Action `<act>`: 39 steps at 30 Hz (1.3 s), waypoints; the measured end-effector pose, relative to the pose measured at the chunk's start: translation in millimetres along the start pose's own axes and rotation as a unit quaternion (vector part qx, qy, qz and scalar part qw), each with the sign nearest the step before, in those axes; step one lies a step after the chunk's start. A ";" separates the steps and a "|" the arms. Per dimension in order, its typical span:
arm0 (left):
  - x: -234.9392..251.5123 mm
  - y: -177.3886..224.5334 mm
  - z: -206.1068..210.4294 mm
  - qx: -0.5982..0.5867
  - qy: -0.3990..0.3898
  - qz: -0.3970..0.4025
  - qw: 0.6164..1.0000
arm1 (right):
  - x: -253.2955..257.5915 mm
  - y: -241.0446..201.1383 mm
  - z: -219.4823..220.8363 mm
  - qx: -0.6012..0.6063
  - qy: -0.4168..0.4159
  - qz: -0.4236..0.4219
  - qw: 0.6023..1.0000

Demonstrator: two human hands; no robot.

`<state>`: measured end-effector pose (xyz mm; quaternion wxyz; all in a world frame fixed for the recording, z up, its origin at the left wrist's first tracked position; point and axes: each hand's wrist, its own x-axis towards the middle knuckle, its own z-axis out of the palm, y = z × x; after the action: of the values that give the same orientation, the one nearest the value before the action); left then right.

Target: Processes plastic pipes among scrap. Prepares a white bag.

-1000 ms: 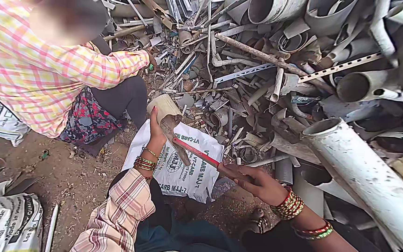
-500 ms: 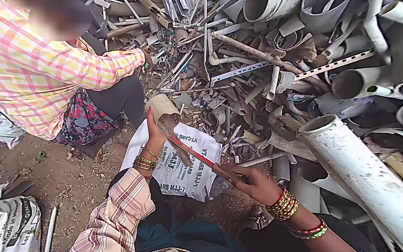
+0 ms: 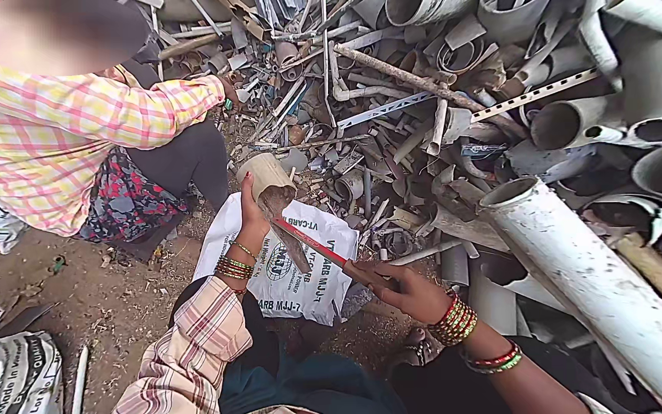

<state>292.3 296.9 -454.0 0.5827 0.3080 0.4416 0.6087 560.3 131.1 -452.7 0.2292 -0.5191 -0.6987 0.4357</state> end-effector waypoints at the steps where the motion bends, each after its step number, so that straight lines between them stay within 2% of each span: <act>1: 1.8 3.0 -3.5 0.005 0.010 0.007 1.000 | -1.1 -0.4 -0.9 0.005 -0.009 0.003 1.000; 4: 0.4 -4.7 -3.7 0.022 0.015 -0.011 1.000 | -0.3 4.1 2.3 0.004 -0.005 0.004 1.000; 8: -18.5 -31.2 15.1 -0.003 -0.011 -0.103 0.995 | 7.2 3.4 3.8 0.001 0.019 0.032 0.999; 10: -21.9 -35.1 20.1 0.001 -0.020 -0.122 0.992 | 9.9 2.8 1.2 -0.009 0.028 0.028 0.999; 16: 3.0 -7.8 1.1 -0.015 -0.022 -0.016 1.000 | 0.6 -1.9 -6.1 0.017 -0.024 0.013 0.999; 19: 2.2 -10.7 -3.7 0.040 -0.005 -0.038 0.998 | -2.6 4.5 -6.1 0.021 -0.026 0.008 0.999; 23: -1.6 -21.8 -4.6 0.111 -0.030 -0.076 0.990 | -2.6 9.1 -9.4 -0.007 -0.028 0.021 0.999; 28: 2.6 -22.1 -2.4 0.070 -0.022 -0.072 0.995 | 0.7 7.9 2.2 0.002 -0.019 0.025 1.000; 34: -22.3 -51.7 21.0 0.042 -0.047 -0.160 0.985 | 10.4 6.4 4.8 0.005 0.021 0.074 0.997; 36: -19.6 -49.6 22.5 0.057 -0.042 -0.158 0.985 | 10.4 4.3 -2.1 -0.005 0.013 0.081 0.997; 39: -3.5 -36.6 16.8 0.028 -0.011 -0.112 0.993 | 7.5 3.0 -3.4 -0.003 -0.023 0.059 0.998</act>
<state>323.7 294.0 -479.2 0.6433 0.2790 0.4837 0.5238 561.8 139.5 -454.4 0.1851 -0.5498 -0.6732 0.4586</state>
